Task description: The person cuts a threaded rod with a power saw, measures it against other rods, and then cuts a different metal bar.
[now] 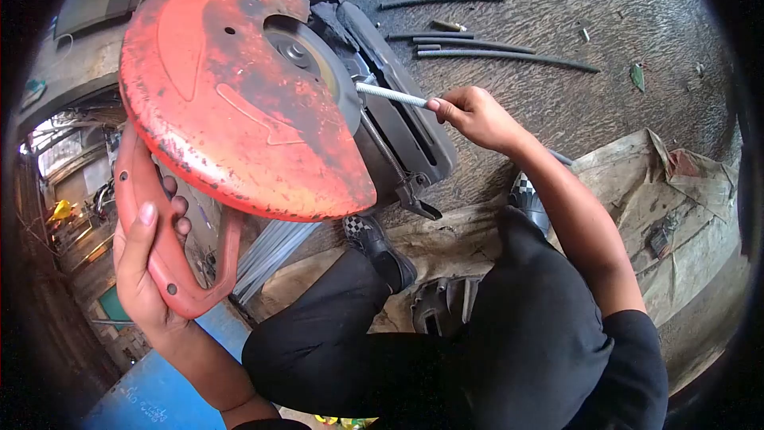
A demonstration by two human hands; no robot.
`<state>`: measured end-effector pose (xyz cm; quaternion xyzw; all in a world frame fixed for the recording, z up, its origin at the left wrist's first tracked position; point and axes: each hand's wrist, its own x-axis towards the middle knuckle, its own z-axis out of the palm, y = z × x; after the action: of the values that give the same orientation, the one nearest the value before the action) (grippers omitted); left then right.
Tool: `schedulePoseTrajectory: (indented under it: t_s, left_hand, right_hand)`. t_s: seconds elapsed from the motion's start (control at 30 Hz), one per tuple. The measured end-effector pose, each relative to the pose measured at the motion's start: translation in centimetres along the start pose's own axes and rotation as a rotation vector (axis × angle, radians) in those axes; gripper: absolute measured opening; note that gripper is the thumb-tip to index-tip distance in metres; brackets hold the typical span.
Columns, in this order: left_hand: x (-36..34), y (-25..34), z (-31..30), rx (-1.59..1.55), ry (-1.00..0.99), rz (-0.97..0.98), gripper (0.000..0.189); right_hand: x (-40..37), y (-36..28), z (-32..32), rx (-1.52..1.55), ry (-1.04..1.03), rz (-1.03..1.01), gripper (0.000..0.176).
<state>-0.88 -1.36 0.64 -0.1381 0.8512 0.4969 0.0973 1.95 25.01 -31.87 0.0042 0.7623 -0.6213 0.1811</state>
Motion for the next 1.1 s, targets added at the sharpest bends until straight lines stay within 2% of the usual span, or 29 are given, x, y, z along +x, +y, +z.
schedulePoseTrajectory:
  t_s: [0.1, 0.17, 0.27, 0.43, 0.5, 0.63, 0.67, 0.9, 1.1]
  left_hand:
    - [0.0, -0.1, -0.3, -0.030, -0.004, -0.031, 0.053]
    - [-0.3, -0.1, 0.1, -0.027, 0.103, -0.010, 0.053]
    - [-0.4, -0.1, 0.1, -0.046, 0.132, -0.004, 0.053]
    - [-0.2, 0.0, 0.3, -0.080, 0.093, 0.007, 0.053]
    - [-0.2, -0.1, 0.0, -0.090, 0.096, -0.012, 0.053]
    - [-0.4, -0.1, 0.2, -0.074, 0.227, -0.033, 0.054]
    - [-0.4, 0.0, 0.5, -0.070, 0.256, -0.012, 0.054]
    - [-0.3, -0.1, 0.2, -0.078, 0.205, -0.011, 0.054]
    - [-0.4, 0.1, 0.9, -0.066, 0.268, -0.023, 0.054]
  right_hand:
    - [0.5, 0.2, -0.1, 0.002, -0.046, -0.002, 0.048]
    - [0.8, -0.1, -0.4, -0.021, -0.058, 0.019, 0.048]
    - [1.3, -0.1, -0.8, -0.050, -0.039, -0.033, 0.049]
    - [2.1, -1.5, -2.1, -0.188, -0.057, -0.069, 0.051]
    - [2.4, -1.4, -2.3, -0.232, -0.032, -0.179, 0.049]
    - [3.0, -2.1, -2.9, -0.322, -0.074, -0.150, 0.043]
    - [3.1, -1.9, -2.8, -0.340, -0.012, -0.230, 0.041]
    - [3.8, -2.3, -3.3, -0.511, 0.055, -0.292, 0.036]
    - [3.4, -2.6, -3.5, -0.587, 0.112, -0.346, 0.034]
